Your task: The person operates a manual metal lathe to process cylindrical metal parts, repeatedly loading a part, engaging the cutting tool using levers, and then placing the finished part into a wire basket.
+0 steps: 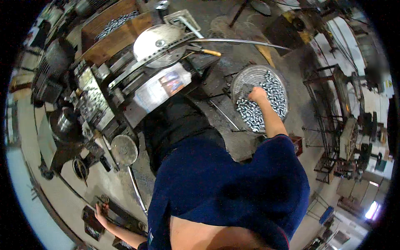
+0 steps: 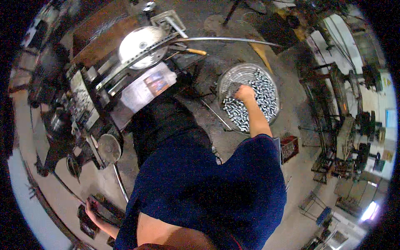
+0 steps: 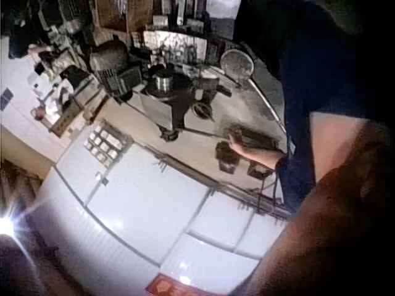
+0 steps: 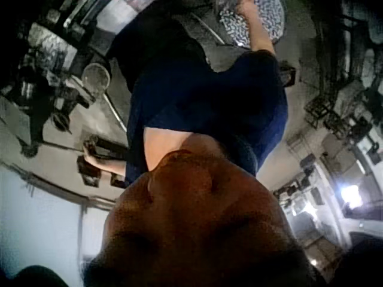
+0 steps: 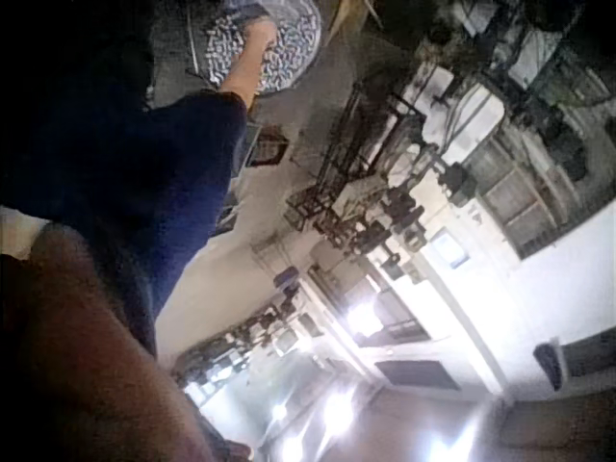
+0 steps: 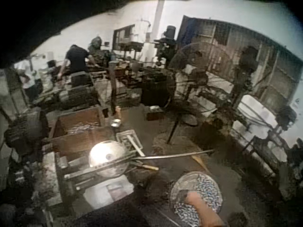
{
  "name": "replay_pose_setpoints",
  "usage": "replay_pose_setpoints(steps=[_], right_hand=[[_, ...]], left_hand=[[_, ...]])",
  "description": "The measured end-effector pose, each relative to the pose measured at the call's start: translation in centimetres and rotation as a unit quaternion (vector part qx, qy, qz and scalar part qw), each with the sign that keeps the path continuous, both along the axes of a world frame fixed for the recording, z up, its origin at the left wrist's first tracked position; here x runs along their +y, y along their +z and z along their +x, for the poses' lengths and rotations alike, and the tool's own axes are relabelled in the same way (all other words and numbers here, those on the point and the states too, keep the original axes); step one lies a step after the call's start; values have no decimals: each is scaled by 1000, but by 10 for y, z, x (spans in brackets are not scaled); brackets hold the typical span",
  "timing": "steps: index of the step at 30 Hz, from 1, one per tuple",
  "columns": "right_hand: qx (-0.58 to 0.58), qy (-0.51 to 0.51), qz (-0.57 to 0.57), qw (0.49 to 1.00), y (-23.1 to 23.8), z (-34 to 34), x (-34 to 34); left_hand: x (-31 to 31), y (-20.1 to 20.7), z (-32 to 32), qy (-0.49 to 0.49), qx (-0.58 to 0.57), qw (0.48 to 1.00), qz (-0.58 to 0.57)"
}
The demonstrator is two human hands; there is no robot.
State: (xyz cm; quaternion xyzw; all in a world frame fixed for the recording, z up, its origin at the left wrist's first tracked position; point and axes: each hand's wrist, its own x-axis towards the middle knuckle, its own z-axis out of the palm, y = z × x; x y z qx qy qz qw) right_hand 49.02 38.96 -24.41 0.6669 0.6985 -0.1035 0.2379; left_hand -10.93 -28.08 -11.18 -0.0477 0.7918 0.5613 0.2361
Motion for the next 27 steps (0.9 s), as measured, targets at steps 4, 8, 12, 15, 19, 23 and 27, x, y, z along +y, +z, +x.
replay_pose_setpoints(steps=[4, 8, 12, 15, 19, 23, 27], right_hand=[[6, 4, 13, 1000, 4, -8, 8], [82, -18, 158, 984, 10, -11, 11], [471, 201, 145, 847, 67, -71, 0], [647, 245, -17, 722, 135, -181, -38], [756, 431, -81, 486, 191, -307, -130], [802, 467, -14, 372, 220, -368, -192], [803, 444, -20, 398, 217, -363, -207]], left_hand=[[-14, -6, -7, 23, 7, 998, -58], [2, 6, 4, -147, 206, 855, -454], [76, 90, 24, -224, 276, 805, -476], [178, 130, 68, -196, 273, 940, -65], [274, 106, 85, -305, 187, 930, 83], [312, 76, 111, -277, -23, 909, 310], [317, 82, 141, -149, -64, 926, 341]])
